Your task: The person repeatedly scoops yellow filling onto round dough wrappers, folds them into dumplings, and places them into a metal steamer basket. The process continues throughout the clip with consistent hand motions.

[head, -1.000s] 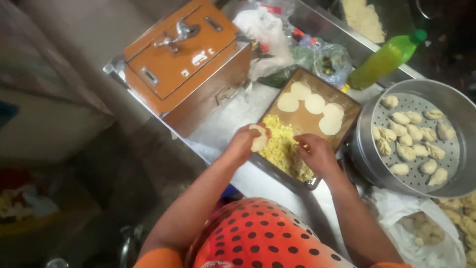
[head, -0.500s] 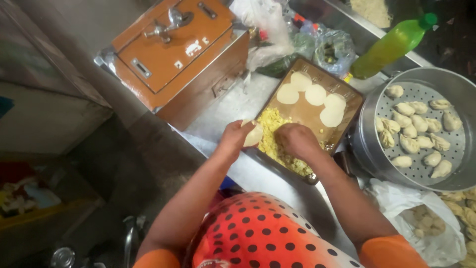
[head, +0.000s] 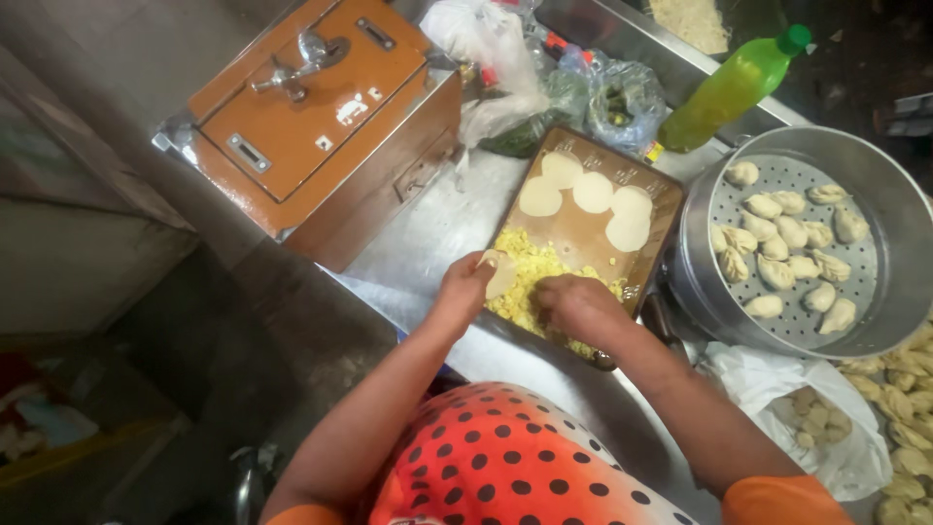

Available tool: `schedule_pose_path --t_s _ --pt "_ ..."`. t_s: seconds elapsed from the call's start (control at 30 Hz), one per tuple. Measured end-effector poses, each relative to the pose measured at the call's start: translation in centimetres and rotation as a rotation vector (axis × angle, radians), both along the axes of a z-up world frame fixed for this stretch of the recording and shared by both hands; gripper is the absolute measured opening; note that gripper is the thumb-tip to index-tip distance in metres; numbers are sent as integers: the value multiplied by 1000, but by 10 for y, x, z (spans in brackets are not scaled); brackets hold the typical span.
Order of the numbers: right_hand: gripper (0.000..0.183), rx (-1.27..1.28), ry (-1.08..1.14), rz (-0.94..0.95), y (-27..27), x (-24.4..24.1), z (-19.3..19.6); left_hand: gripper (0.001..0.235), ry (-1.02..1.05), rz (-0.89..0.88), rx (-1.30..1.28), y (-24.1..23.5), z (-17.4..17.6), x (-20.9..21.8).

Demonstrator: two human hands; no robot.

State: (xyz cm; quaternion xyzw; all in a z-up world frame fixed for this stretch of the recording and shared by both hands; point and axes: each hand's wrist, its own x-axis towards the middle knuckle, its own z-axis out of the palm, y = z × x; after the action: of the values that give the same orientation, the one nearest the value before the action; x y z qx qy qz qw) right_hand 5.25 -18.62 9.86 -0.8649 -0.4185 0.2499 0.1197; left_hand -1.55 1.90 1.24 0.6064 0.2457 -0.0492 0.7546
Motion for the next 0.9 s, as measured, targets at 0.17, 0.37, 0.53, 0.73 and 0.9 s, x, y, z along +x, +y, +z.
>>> schedule_pose_path --t_s 0.17,0.37,0.53,0.73,0.9 --pt "26 2 104 -33 -8 -5 9 31 52 -36 194 2 11 5" --pt "50 77 -60 121 -17 -6 3 31 8 -8 180 3 -2 8" --pt "30 -68 -100 143 -7 -9 -8 32 34 27 127 21 -9 15" --pt "31 119 -196 149 2 -15 -12 30 -26 -9 111 37 -18 16" --pt "21 176 -164 108 -4 -15 -24 29 -5 25 -102 43 -32 16"
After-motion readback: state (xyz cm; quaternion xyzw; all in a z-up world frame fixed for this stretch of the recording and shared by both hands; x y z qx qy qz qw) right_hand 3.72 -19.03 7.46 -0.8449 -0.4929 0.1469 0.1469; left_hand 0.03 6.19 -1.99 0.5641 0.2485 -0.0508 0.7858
